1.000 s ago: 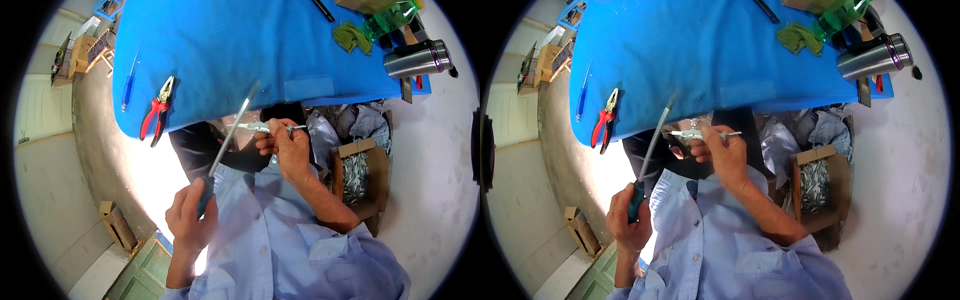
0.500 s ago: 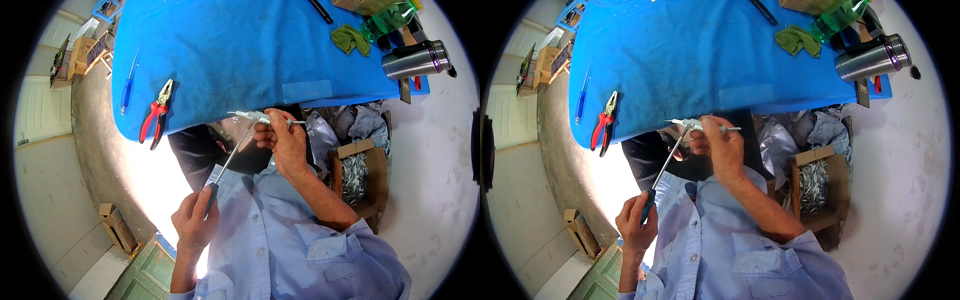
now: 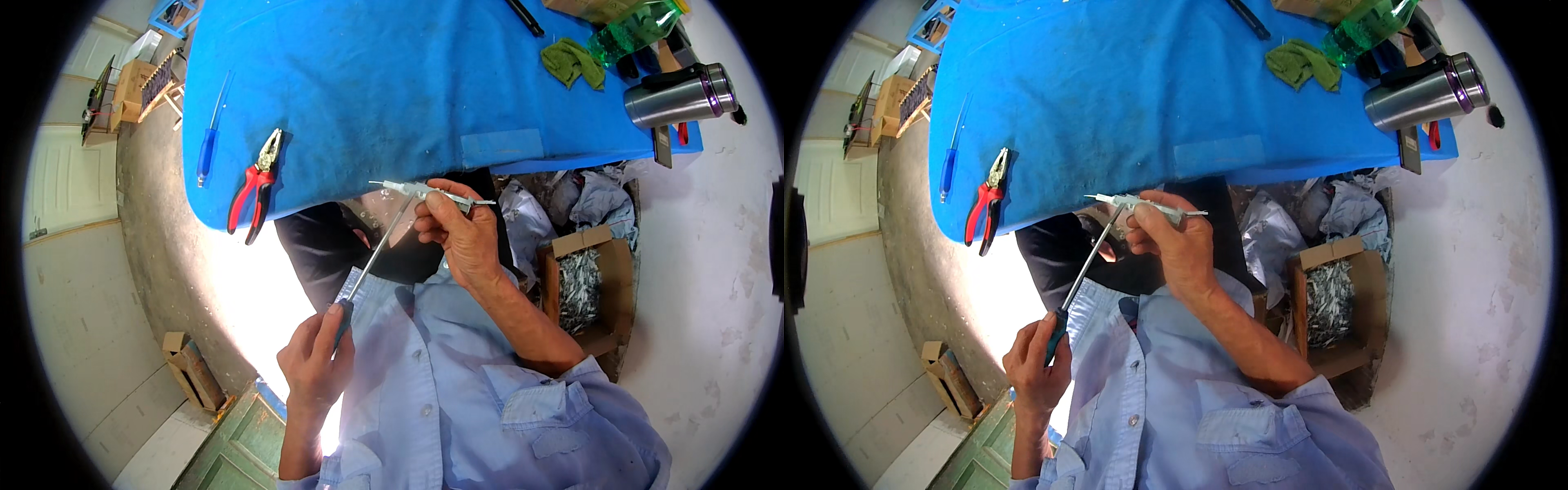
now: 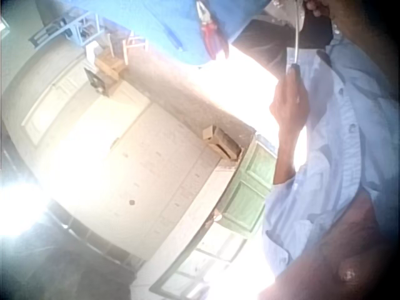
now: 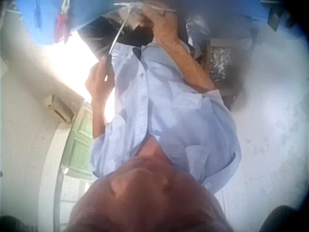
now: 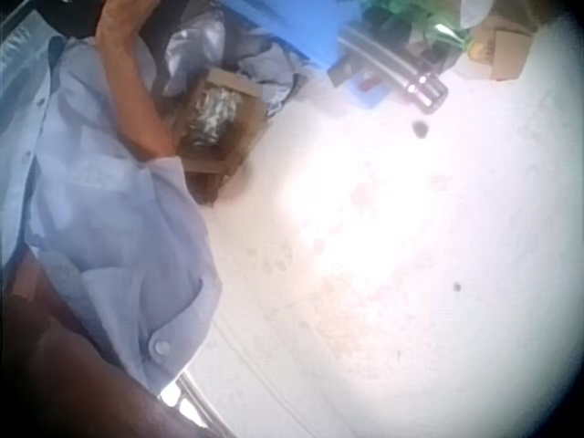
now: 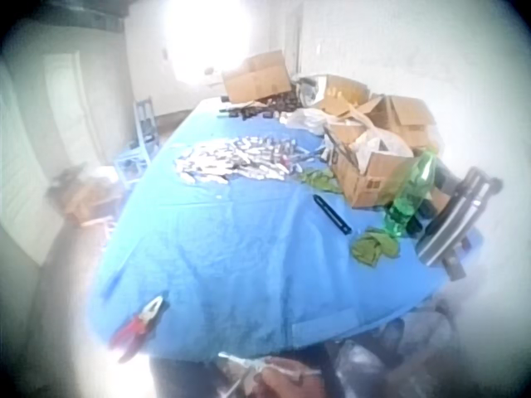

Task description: The person assembles metal components by hand, inserting pins into small metal housings and using a screwdriver to adjust or secure parts.

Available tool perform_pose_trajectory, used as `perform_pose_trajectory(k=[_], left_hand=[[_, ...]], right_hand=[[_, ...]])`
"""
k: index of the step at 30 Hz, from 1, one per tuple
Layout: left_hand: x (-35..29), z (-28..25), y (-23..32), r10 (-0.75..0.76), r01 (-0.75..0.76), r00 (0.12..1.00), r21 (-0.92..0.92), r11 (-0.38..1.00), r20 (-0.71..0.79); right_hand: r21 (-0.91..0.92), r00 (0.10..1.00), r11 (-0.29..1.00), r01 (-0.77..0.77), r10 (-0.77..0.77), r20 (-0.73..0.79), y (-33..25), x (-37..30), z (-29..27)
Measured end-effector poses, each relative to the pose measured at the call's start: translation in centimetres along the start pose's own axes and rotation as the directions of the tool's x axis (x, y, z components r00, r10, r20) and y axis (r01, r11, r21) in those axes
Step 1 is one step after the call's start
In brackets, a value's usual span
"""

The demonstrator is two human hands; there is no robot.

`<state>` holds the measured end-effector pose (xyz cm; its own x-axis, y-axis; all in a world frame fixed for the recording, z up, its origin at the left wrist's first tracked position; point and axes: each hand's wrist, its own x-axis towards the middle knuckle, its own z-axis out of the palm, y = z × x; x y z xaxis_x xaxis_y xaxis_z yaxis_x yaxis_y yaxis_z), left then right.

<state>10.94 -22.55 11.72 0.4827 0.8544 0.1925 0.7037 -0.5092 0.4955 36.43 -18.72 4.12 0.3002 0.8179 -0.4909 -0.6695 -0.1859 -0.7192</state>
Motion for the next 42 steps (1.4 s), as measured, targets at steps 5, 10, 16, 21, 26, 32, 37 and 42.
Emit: perform_pose_trajectory(k=[5,10,16,21,26,32,37,42], left_hand=[[-0.2,0.1,0.0,0.022,-0.021,1.000,0.029,0.999,-0.002],[-0.2,0.1,0.0,0.031,-0.031,1.000,0.039,0.999,0.006],[0.0,-0.2,0.2,0.042,-0.044,0.999,0.085,0.995,0.015],[0.8,-1.1,1.6,0.021,-0.035,0.996,0.164,0.986,0.082],[1.1,-1.7,3.0,0.008,-0.036,0.992,0.230,0.973,0.123],[2.0,-1.9,3.8,0.055,-0.092,0.991,0.335,0.938,0.120],[2.9,-2.8,3.0,0.079,-0.095,0.994,0.226,0.970,0.082],[6.0,-6.1,1.0,-0.136,0.152,0.958,-0.045,0.987,0.253]], right_hand=[[0.026,1.000,1.000,-0.013,0.013,-0.006,0.2,0.1,0.0],[0.023,1.000,1.000,-0.011,0.011,-0.004,0.2,0.1,-0.1],[0.009,1.000,1.000,0.011,-0.011,0.004,0.3,0.1,-0.2],[-0.017,0.999,0.999,0.034,-0.034,0.003,0.2,0.0,-0.2],[-0.092,0.992,0.987,0.128,-0.127,0.022,-0.1,0.3,-0.1],[-0.112,0.984,0.978,0.174,-0.170,0.049,0.3,0.2,0.2],[-0.142,0.978,0.969,0.202,-0.192,0.079,-0.2,0.2,0.3],[-0.239,0.973,0.945,0.223,-0.200,0.118,-0.9,0.4,0.0]])
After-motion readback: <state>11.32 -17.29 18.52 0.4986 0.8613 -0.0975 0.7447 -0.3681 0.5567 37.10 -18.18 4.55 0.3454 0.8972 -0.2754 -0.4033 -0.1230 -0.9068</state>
